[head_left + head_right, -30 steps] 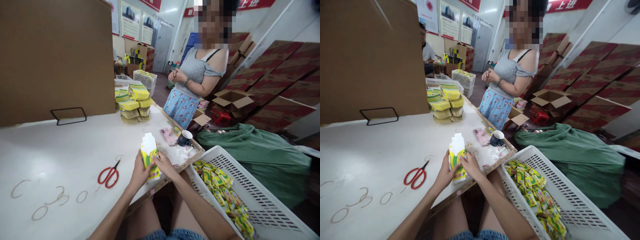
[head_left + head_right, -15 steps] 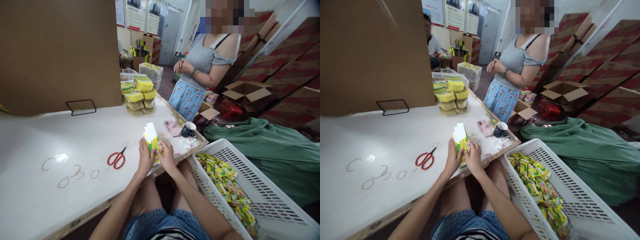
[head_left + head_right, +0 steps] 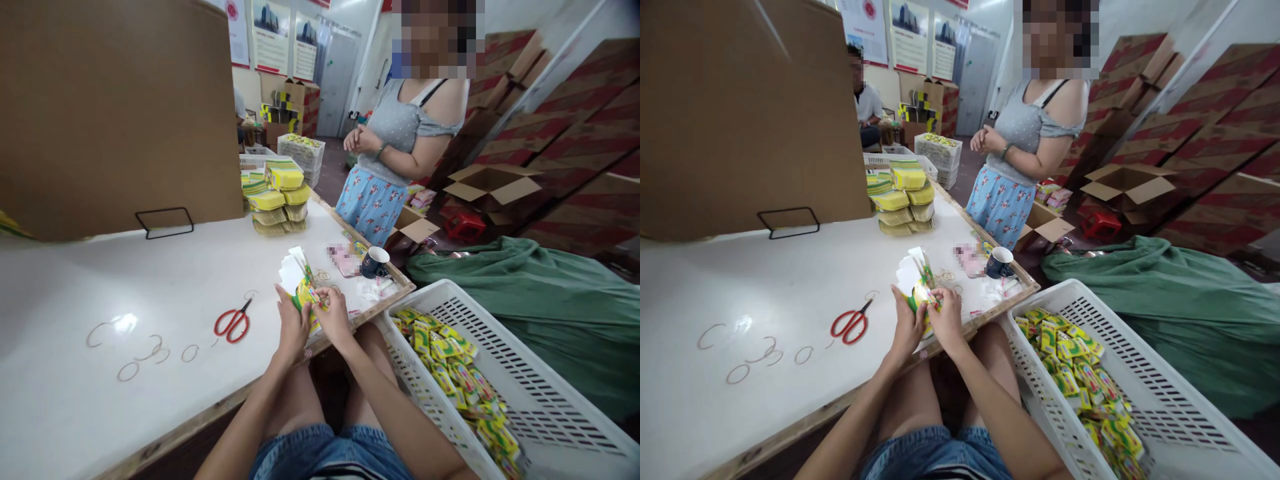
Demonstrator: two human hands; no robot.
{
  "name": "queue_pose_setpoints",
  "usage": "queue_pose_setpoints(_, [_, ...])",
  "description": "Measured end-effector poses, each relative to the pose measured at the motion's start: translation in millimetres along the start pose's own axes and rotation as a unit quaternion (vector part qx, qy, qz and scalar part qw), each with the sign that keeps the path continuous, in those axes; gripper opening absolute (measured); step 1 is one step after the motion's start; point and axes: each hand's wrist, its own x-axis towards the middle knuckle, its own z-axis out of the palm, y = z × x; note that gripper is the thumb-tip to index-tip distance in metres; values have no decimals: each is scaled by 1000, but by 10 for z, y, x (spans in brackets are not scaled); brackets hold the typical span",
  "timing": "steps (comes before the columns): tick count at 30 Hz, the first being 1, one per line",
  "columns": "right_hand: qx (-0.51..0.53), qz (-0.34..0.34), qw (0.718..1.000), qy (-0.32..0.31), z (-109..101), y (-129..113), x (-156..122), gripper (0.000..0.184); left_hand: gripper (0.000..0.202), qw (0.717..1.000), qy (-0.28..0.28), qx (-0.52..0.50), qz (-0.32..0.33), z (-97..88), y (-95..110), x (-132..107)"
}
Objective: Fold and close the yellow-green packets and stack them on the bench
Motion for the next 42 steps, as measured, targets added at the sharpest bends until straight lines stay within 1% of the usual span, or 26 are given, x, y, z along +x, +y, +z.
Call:
queue_pose_setpoints(4, [48, 20, 999, -17, -68, -38, 30, 11, 94, 1000, 23, 0, -6, -42, 107, -4])
queue_pose_setpoints(6, [73, 29, 997, -18, -125, -80, 32, 13, 92, 999, 49, -7, -4, -122, 208, -15])
queue_pose_setpoints(8, [131, 45, 990, -14, -194, -146, 0, 18, 83, 996, 64, -60, 5, -233, 320, -48])
queue_pose_setpoints(9, [174, 57, 983, -18, -228, -185, -32, 21, 76, 993, 51, -110, 1, -291, 373, -74])
queue_pose_setpoints(10, [220, 71, 972, -27, -261, -223, -77, 22, 70, 985, 19, -170, -15, -346, 419, -109])
queue_pose_setpoints(11, [261, 87, 961, -40, -290, -258, -131, 23, 66, 971, -24, -233, -42, -394, 458, -150])
queue_pose_setpoints(12, [291, 100, 950, -54, -315, -288, -192, 23, 64, 950, -73, -293, -79, -434, 491, -196])
queue_pose_setpoints(14, [309, 116, 941, -76, -355, -322, -321, 23, 62, 894, -156, -392, -154, -485, 540, -301])
queue_pose_setpoints(16, [314, 132, 935, -93, -382, -324, -441, 22, 63, 843, -197, -458, -202, -507, 578, -410])
queue_pose_setpoints(17, [320, 143, 931, -104, -392, -315, -495, 23, 63, 826, -207, -480, -212, -510, 594, -462])
queue_pose_setpoints(19, [340, 171, 916, -127, -404, -283, -588, 24, 64, 810, -220, -501, -211, -506, 617, -555])
queue_pose_setpoints(21, [355, 193, 903, -144, -415, -244, -668, 28, 62, 809, -227, -503, -203, -497, 624, -630])
queue_pose_setpoints(22, [349, 197, 905, -145, -426, -229, -703, 29, 61, 810, -227, -502, -202, -493, 624, -659])
queue_pose_setpoints(23, [331, 192, 914, -136, -444, -221, -731, 29, 61, 809, -224, -503, -204, -490, 622, -683])
queue_pose_setpoints(25, [244, 148, 955, -81, -507, -237, -764, 26, 62, 806, -215, -510, -211, -492, 621, -714])
queue_pose_setpoints(27, [127, 38, 991, -17, -607, -305, -753, 20, 63, 800, -216, -515, -217, -502, 630, -735])
queue_pose_setpoints(28, [76, -33, 996, -11, -664, -356, -731, 20, 63, 797, -220, -517, -221, -509, 638, -746])
queue_pose_setpoints(29, [37, -103, 994, -30, -721, -413, -701, 25, 62, 795, -224, -517, -226, -517, 646, -758])
queue_pose_setpoints(31, [-4, -210, 972, -106, -818, -522, -631, 33, 57, 793, -224, -515, -235, -527, 665, -789])
queue_pose_setpoints(33, [-13, -251, 955, -156, -873, -591, -582, 34, 52, 798, -221, -508, -236, -530, 686, -821])
queue_pose_setpoints(34, [-8, -252, 955, -159, -881, -600, -575, 32, 50, 803, -221, -502, -234, -528, 700, -833])
queue_pose_setpoints(36, [14, -227, 966, -126, -861, -568, -604, 29, 48, 810, -220, -492, -229, -517, 733, -848])
queue_pose_setpoints(38, [43, -164, 983, -77, -806, -484, -679, 37, 49, 817, -211, -487, -227, -496, 766, -850])
queue_pose_setpoints(39, [60, -122, 988, -67, -773, -433, -724, 42, 50, 820, -201, -485, -227, -483, 776, -849])
queue_pose_setpoints(40, [79, -79, 991, -71, -742, -383, -767, 44, 50, 824, -189, -483, -225, -466, 778, -848])
queue_pose_setpoints(42, [113, -15, 988, -105, -695, -300, -834, 40, 48, 836, -164, -477, -217, -429, 758, -849])
